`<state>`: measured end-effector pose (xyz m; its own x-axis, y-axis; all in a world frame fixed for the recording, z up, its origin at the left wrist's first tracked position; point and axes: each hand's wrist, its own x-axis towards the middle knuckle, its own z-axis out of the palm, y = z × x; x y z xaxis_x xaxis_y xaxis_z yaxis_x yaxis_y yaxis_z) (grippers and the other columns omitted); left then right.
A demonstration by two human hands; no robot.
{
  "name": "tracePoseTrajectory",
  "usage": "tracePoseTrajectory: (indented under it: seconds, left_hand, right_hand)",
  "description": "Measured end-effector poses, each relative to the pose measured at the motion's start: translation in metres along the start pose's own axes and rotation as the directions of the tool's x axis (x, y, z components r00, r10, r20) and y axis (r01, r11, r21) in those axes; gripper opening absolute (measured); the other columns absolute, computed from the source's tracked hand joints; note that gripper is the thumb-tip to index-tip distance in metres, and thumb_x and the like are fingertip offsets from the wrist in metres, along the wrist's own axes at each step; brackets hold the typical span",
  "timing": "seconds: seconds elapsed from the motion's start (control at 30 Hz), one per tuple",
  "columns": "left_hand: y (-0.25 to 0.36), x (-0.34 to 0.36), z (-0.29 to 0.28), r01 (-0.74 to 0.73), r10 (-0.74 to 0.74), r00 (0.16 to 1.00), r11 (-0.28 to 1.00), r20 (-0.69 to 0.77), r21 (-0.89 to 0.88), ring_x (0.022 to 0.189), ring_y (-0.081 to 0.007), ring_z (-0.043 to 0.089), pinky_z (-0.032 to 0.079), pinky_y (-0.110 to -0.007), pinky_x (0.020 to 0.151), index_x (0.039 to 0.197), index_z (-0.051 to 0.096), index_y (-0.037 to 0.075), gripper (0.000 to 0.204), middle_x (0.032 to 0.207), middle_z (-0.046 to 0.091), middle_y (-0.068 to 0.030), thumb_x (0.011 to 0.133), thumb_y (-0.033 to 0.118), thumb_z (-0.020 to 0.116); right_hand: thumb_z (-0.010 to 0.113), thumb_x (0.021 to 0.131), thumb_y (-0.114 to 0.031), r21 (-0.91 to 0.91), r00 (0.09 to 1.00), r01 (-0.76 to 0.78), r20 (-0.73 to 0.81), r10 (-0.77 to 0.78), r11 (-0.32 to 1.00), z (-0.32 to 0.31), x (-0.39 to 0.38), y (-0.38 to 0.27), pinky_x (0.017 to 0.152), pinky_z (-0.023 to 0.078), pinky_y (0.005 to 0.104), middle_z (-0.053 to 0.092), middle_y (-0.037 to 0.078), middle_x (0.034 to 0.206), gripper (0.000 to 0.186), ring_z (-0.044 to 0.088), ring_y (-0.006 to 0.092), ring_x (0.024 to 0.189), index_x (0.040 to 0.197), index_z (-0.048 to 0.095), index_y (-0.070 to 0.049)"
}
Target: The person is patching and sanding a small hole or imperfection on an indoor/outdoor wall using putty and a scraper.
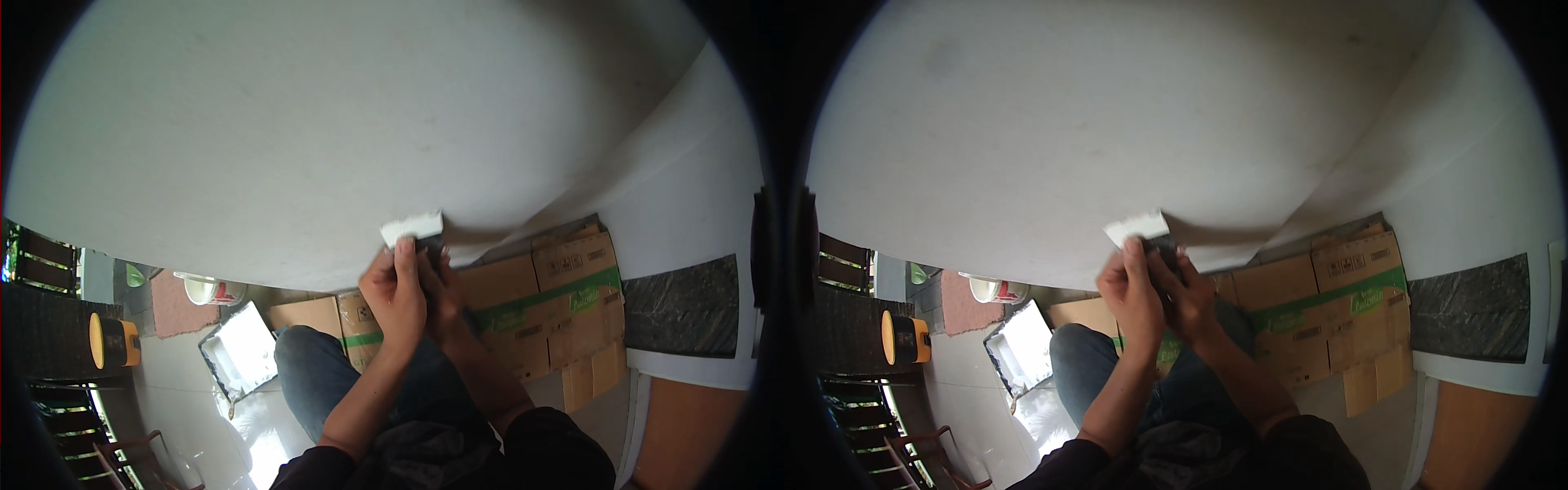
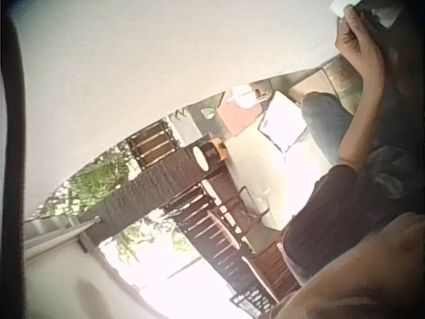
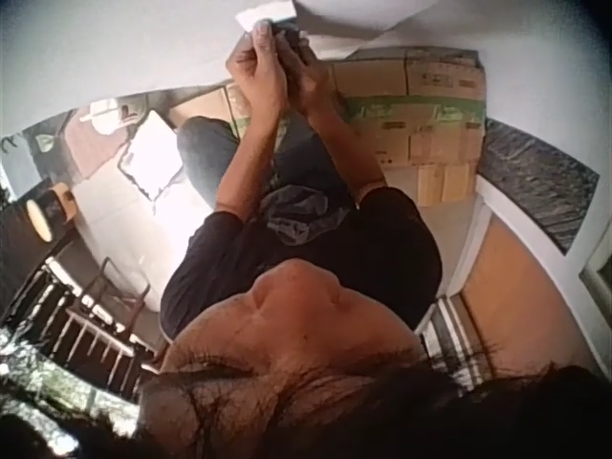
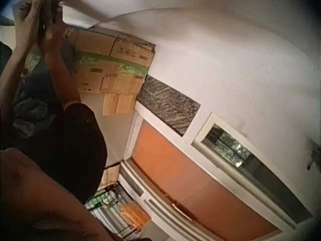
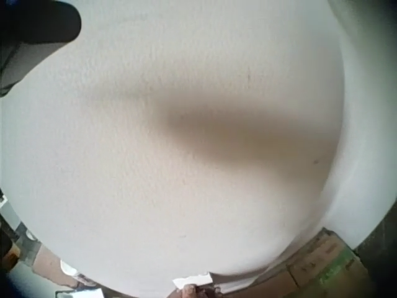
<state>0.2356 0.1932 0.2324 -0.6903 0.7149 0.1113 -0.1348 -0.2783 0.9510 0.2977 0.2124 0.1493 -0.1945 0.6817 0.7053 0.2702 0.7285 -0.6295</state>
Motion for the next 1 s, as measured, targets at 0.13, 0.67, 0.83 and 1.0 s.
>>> tracePoseTrajectory:
  seconds: [0.13, 0.67, 0.83, 1.0]
  left_hand:
    - [-0.051, -0.019, -0.036, 0.118, -0.118, 0.993, 0.993, 0.0, -0.01, 0.071, -0.0015, 0.046, 0.038, -0.018, 0.062, 0.081, 0.06, -0.003, 0.024, 0.074, 0.057, 0.0039, 0.098, 0.014, 0.054]
    - [-0.033, -0.007, -0.054, 0.075, -0.079, 0.996, 0.993, 0.045, 0.096, 0.067, -0.002, 0.043, 0.038, -0.02, 0.057, 0.073, 0.06, -0.004, 0.031, 0.067, 0.055, 0.0039, 0.096, 0.017, 0.058]
    - [0.037, 0.02, -0.026, -0.08, 0.081, 0.994, 0.997, 0.067, -0.022, 0.066, -0.0015, 0.043, 0.037, -0.02, 0.058, 0.074, 0.063, -0.001, 0.032, 0.069, 0.055, 0.0054, 0.097, 0.021, 0.056]
    - [0.006, 0.008, -0.036, -0.002, 0.001, 0.994, 1.0, 0.107, 0.008, 0.069, -0.002, 0.045, 0.038, -0.02, 0.059, 0.079, 0.065, -0.002, 0.032, 0.072, 0.057, 0.0048, 0.098, 0.021, 0.055]
  right_hand:
    - [0.068, 0.081, -0.008, -0.035, 0.998, -0.02, 0.061, 0.022, 0.999, 0.011, -0.042, 0.008, 0.069, 0.055, 0.0392, 0.062, 0.029, 0.106, 0.042, 0.067, 0.0399, 0.084, 0.122, 0.062, -0.008]
    - [0.062, 0.087, -0.007, -0.047, 0.995, -0.089, -0.039, 0.087, 0.995, 0.034, -0.03, -0.027, 0.081, 0.054, 0.0387, 0.064, 0.027, 0.105, 0.037, 0.066, 0.0395, 0.091, 0.123, 0.059, 0.002]
    - [0.062, 0.086, -0.006, 0.025, 0.994, 0.04, -0.105, -0.037, 0.999, 0.02, 0.041, -0.055, 0.072, 0.055, 0.0381, 0.061, 0.029, 0.11, 0.042, 0.066, 0.0388, 0.09, 0.127, 0.057, -0.003]
    - [0.059, 0.088, -0.005, 0.025, 0.999, -0.04, -0.035, 0.041, 0.999, 0.02, 0.009, -0.04, 0.085, 0.052, 0.037, 0.058, 0.028, 0.119, 0.042, 0.063, 0.0399, 0.101, 0.13, 0.055, -0.003]
